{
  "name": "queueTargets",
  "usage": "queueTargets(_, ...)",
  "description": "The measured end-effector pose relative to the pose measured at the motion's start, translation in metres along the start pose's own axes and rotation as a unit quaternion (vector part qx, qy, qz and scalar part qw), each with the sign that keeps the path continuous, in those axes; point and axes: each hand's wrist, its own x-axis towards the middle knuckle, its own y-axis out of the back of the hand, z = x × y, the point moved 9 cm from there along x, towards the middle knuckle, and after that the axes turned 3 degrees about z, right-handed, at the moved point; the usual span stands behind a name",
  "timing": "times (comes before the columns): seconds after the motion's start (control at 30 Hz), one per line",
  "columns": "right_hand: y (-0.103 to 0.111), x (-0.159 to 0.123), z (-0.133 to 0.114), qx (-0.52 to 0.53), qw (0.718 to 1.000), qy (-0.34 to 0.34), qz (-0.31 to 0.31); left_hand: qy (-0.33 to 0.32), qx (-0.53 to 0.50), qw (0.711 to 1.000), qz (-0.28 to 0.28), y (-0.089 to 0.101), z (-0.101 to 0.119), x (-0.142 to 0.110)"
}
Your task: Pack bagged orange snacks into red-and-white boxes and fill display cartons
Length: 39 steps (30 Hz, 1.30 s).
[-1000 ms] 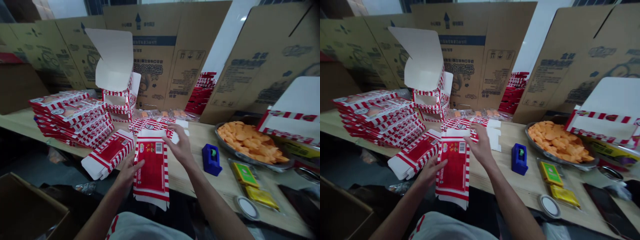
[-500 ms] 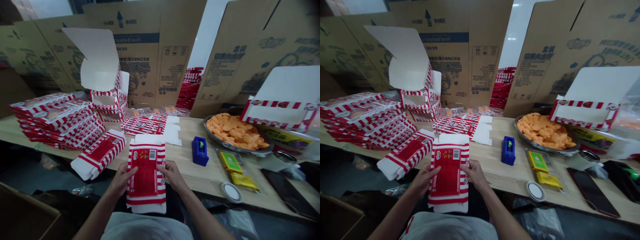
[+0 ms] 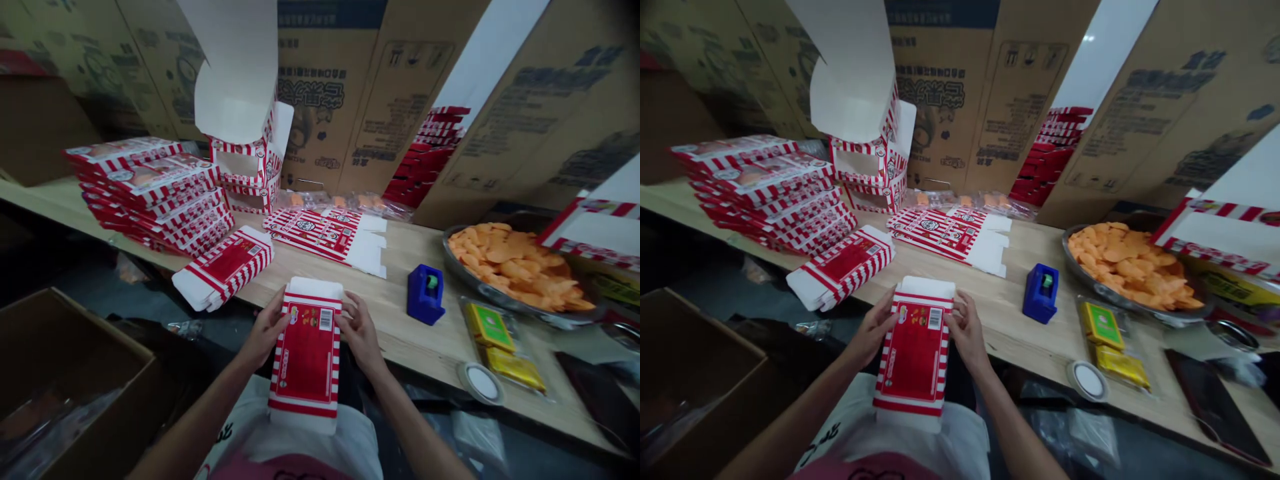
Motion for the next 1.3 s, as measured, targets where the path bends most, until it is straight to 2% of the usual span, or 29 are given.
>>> queueTargets(0.13, 0.004, -0.003, 0.005, -0.042, 0.999, -0.021, -0.009, 0.015, 0.009, 1.000, 0.003, 0.005, -0.008, 0.010)
queueTargets(0.2, 0.013, -0.002, 0.011, -0.059, 0.998, -0.033, 0.006, 0.030, 0.024, 0.999, 0.026, 0.011, -0.015, 0.014)
queueTargets(0.33, 0.026, 0.004, 0.019, -0.096, 0.995, -0.002, 0.033, 0.057, 0.061, 0.994, 0.077, 0.023, -0.029, 0.022)
queueTargets(0.4, 0.027, 0.006, 0.024, -0.080, 0.996, -0.008, 0.036, 0.065, 0.064, 0.992, 0.085, 0.026, -0.034, 0.027)
queueTargets(0.5, 0.025, 0.008, 0.029, -0.018, 0.998, -0.060, 0.020, 0.064, 0.059, 0.992, 0.093, 0.031, -0.033, 0.034)
queueTargets(0.57, 0.019, 0.008, 0.030, -0.006, 0.995, -0.101, -0.014, 0.091, 0.057, 0.992, 0.064, 0.031, -0.035, 0.038)
queueTargets(0.63, 0.013, 0.007, 0.031, -0.017, 0.989, -0.136, -0.055, 0.140, 0.060, 0.988, 0.012, 0.026, -0.040, 0.041)
queueTargets(0.7, 0.011, 0.007, 0.031, -0.027, 0.985, -0.150, -0.077, 0.167, 0.071, 0.983, -0.024, 0.023, -0.042, 0.042)
queueTargets(0.8, 0.014, 0.008, 0.031, -0.057, 0.986, -0.136, -0.082, 0.143, 0.095, 0.985, -0.028, 0.023, -0.039, 0.044)
queueTargets(0.9, 0.015, 0.009, 0.025, -0.095, 0.988, -0.083, -0.088, 0.116, 0.134, 0.983, -0.038, 0.023, -0.039, 0.041)
queueTargets(0.97, 0.013, 0.005, 0.018, -0.115, 0.988, -0.046, -0.096, 0.098, 0.168, 0.979, -0.061, 0.021, -0.038, 0.038)
queueTargets(1.1, 0.008, -0.007, 0.011, -0.142, 0.984, -0.025, -0.103, 0.052, 0.219, 0.968, -0.110, 0.016, -0.029, 0.032)
queueTargets(1.23, 0.007, -0.016, -0.002, -0.230, 0.970, 0.051, -0.052, -0.012, 0.316, 0.942, -0.109, 0.008, -0.016, 0.026)
queueTargets(1.3, 0.001, -0.019, -0.011, -0.280, 0.954, 0.096, -0.055, -0.063, 0.368, 0.921, -0.108, 0.001, -0.007, 0.023)
